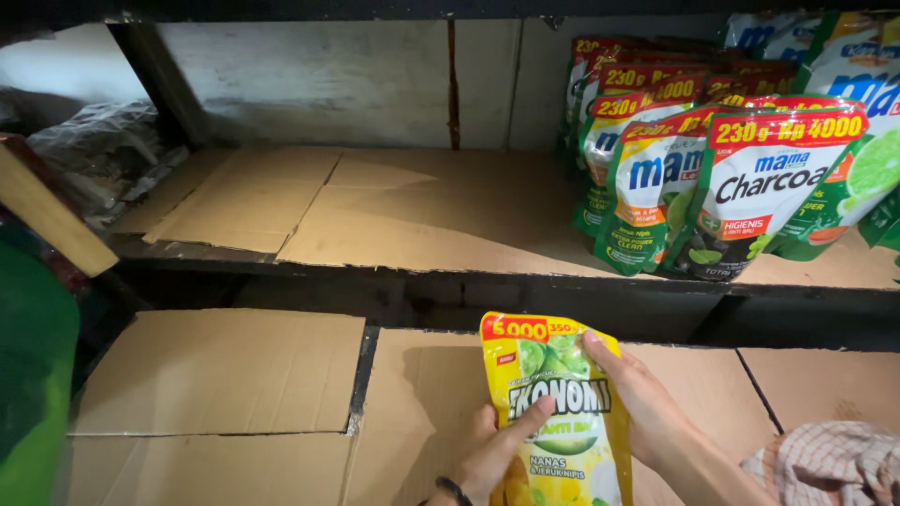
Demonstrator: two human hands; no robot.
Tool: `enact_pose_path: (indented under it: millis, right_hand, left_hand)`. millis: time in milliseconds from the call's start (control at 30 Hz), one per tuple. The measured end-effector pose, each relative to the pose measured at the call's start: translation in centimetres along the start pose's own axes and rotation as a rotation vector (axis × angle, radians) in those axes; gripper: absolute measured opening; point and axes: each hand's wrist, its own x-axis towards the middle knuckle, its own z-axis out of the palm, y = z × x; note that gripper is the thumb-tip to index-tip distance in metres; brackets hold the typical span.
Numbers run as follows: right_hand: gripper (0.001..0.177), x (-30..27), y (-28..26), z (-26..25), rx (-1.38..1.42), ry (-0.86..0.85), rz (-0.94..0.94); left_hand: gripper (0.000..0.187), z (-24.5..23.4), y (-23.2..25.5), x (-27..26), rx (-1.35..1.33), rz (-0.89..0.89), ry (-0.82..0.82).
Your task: The person takes detergent sachets from a cardboard box and places them on a shelf. They handle multiple brands, including Ekonomi and Sunlight, arranging them upright in rows.
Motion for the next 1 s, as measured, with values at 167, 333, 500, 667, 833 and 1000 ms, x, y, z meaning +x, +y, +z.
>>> enact_pose_path:
  millis: [167,333,500,667,833,1000]
  right_hand:
    - [0.031,-0.7,-0.8,0.8,0.044,0.006,-0.083]
    - [0.027,-1.4,-2.3,2.2,0.04,0.02,-0.1]
    - [0.031,-1.3,-4.3,3.7,0.021,-0.061,-0.181]
    - [0.032,-0.8,-6.8,5.4,0.026,-0.062,-0.191]
    - [0.03,-0.2,-8.2,7.1,0.064,-0.143,-0.228]
    - [0.03,0.8,-9.3,8.5,0.046,-0.175,-0.267]
  left_hand:
    - [0.045,-0.1,-0.4,-0.9,-0.121,0.195,-0.146]
    - [0.043,0.1,0.4,-1.7,-0.149,0.285,-0.123]
    - [0.043,-0.3,2.4,-2.2,-0.074,0.45,-0.077]
    - [0.041,-1.0,5.2,-0.8,-0.152,0.373,0.297]
    - [0.039,-2.7,7.6,0.5,-0.01,0.561,0.292]
    - [0.04,-3.2,8.7,1.7,0.059,0.591,0.379]
